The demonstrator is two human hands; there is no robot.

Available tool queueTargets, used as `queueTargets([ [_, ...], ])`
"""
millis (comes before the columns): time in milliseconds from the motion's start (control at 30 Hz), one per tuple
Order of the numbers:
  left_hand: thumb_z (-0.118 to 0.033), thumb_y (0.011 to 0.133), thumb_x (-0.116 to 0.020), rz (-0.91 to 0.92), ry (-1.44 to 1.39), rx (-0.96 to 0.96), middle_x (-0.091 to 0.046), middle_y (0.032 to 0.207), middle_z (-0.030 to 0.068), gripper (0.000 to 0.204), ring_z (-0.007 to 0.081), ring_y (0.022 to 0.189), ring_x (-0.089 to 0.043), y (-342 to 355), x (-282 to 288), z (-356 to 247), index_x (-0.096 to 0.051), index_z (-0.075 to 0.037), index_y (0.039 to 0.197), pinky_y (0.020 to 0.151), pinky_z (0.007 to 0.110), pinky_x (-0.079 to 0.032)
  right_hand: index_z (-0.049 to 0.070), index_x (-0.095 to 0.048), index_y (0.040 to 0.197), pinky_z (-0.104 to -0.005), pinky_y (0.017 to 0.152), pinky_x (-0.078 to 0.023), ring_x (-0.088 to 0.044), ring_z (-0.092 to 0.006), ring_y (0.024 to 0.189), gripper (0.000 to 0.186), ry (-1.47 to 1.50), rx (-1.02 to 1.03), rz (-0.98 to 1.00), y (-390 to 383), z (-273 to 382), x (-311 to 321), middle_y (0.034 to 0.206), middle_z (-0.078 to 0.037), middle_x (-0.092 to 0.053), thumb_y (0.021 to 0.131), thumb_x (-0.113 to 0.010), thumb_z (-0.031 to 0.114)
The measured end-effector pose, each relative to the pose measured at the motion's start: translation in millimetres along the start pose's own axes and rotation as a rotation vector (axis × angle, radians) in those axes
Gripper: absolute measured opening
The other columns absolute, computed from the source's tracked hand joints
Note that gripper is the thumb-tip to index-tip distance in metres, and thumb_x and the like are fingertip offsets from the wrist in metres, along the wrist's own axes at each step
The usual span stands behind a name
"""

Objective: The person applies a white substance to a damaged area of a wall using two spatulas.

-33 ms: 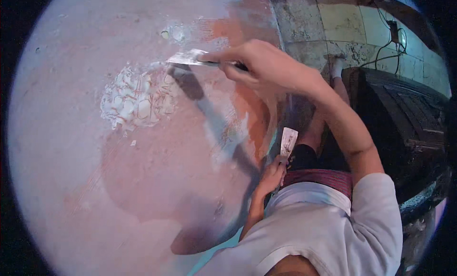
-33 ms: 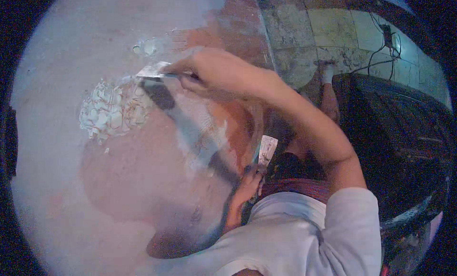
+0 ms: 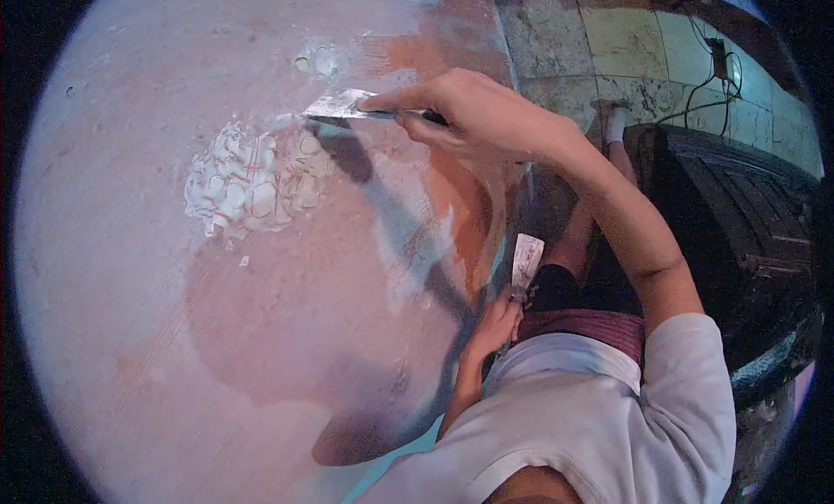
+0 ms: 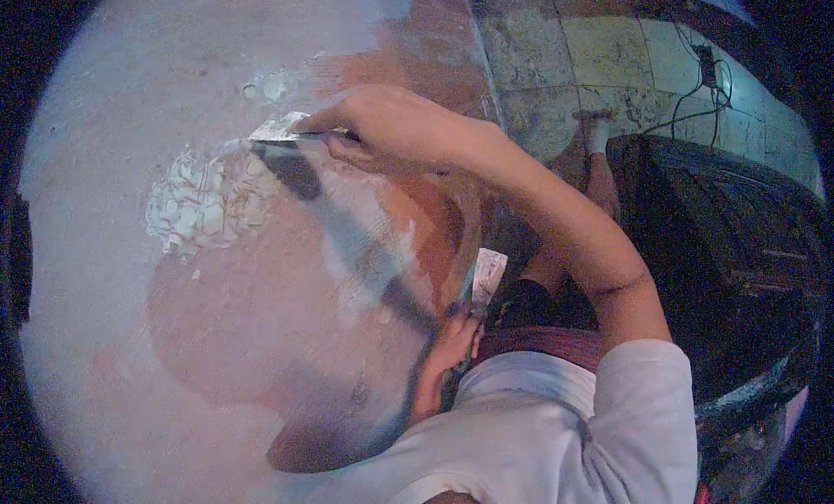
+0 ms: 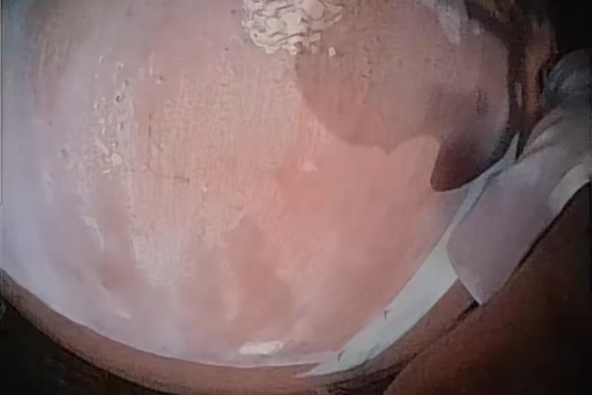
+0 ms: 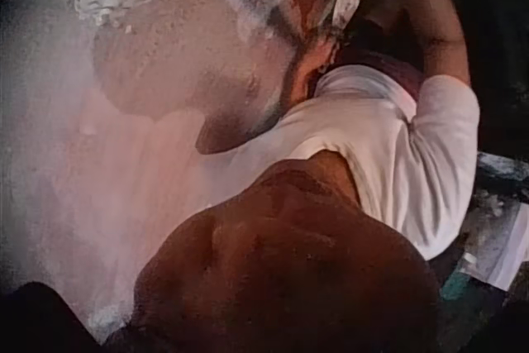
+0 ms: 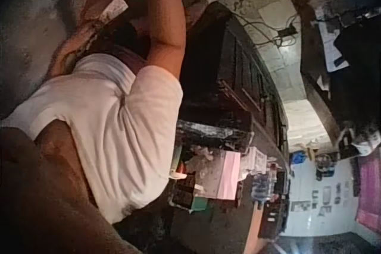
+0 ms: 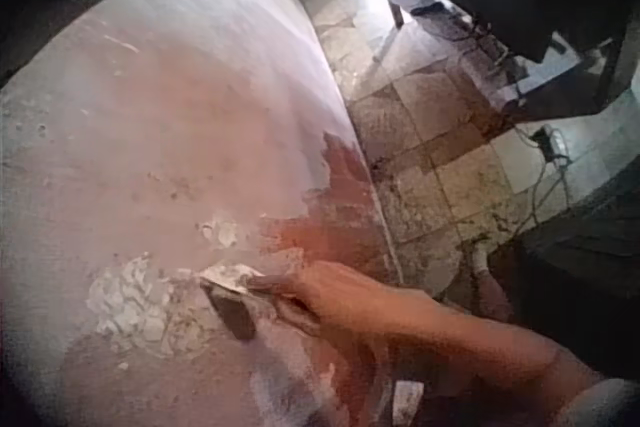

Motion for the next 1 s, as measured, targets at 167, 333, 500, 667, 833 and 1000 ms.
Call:
queueTargets([
  [167,-0.02,0.095,-0.038,-0.009,-0.02,0.037,-0.049,0.059,0.0066,0.024,0.0163,0.043,-0.049,6,-3,9,-0.046,0.0,0.105,0.043,0.032,-0.042,0.01,-0.056,0.123,-0.0389,0.056,-0.041,-0.049,-0.0291,0.053,0.042,-0.01,0.08,0.029,-13,-7,-24,0.066,-0.022,-0.05,0.081,-0.05,0.01],
  [333,-0.021,0.096,-0.037,0.008,-0.007,0.057,-0.05,0.059,0.007,0.026,0.0172,0.043,-0.05,4,-4,-4,-0.046,0.001,0.107,0.044,0.032,-0.042,0.009,-0.055,0.124,-0.04,0.054,-0.041,-0.047,-0.0281,0.05,0.04,0.075,-0.066,0.184,-35,-4,-29,0.061,-0.02,-0.047,0.084,-0.05,0.01],
  [500,-0.023,0.097,-0.036,-0.038,0.057,0.076,-0.05,0.058,0.007,0.027,0.0173,0.044,-0.05,-1,-2,-7,-0.046,0.0,0.107,0.045,0.032,-0.042,0.008,-0.058,0.118,-0.0447,0.063,-0.048,-0.061,-0.0365,0.064,0.037,0.059,-0.078,-0.039,-21,-4,-18,0.07,-0.022,-0.06,0.083,-0.049,0.017],
  [667,-0.024,0.096,-0.037,-0.055,0.2,-0.075,-0.052,0.063,0.0076,0.027,0.0164,0.044,-0.05,-4,-3,-10,-0.048,-0.002,0.107,0.045,0.032,-0.042,0.005,-0.058,0.115,-0.0475,0.065,-0.048,-0.06,-0.0413,0.07,0.035,0.023,-0.18,-0.033,-30,12,-40,0.074,-0.025,-0.06,0.084,-0.048,0.018],
  [833,-0.024,0.096,-0.038,-0.089,0.156,-0.112,-0.053,0.068,0.0111,0.026,0.0197,0.06,-0.055,-2,-8,-12,-0.049,-0.002,0.104,0.057,0.035,-0.044,0.002,-0.053,0.124,-0.0405,0.054,-0.043,-0.054,-0.0327,0.051,0.04,0.115,-0.157,-0.017,-48,34,-55,0.06,-0.023,-0.048,0.085,-0.046,0.009],
  [1000,-0.025,0.096,-0.038,-0.034,0.319,-0.258,-0.055,0.072,0.0163,0.027,0.026,0.077,-0.058,1,-2,14,-0.051,-0.002,0.1,0.072,0.038,-0.043,0.004,-0.052,0.125,-0.0394,0.051,-0.042,-0.052,-0.0309,0.047,0.042,0.185,-0.162,0.097,-64,53,-76,0.058,-0.022,-0.048,0.084,-0.046,0.007],
])
Point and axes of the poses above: each hand's wrist, its own y-axis towards the middle knuckle, its own x-axis out of the back of the hand, z = x × y, the point moved 6 cm from there along y, towards the middle knuckle
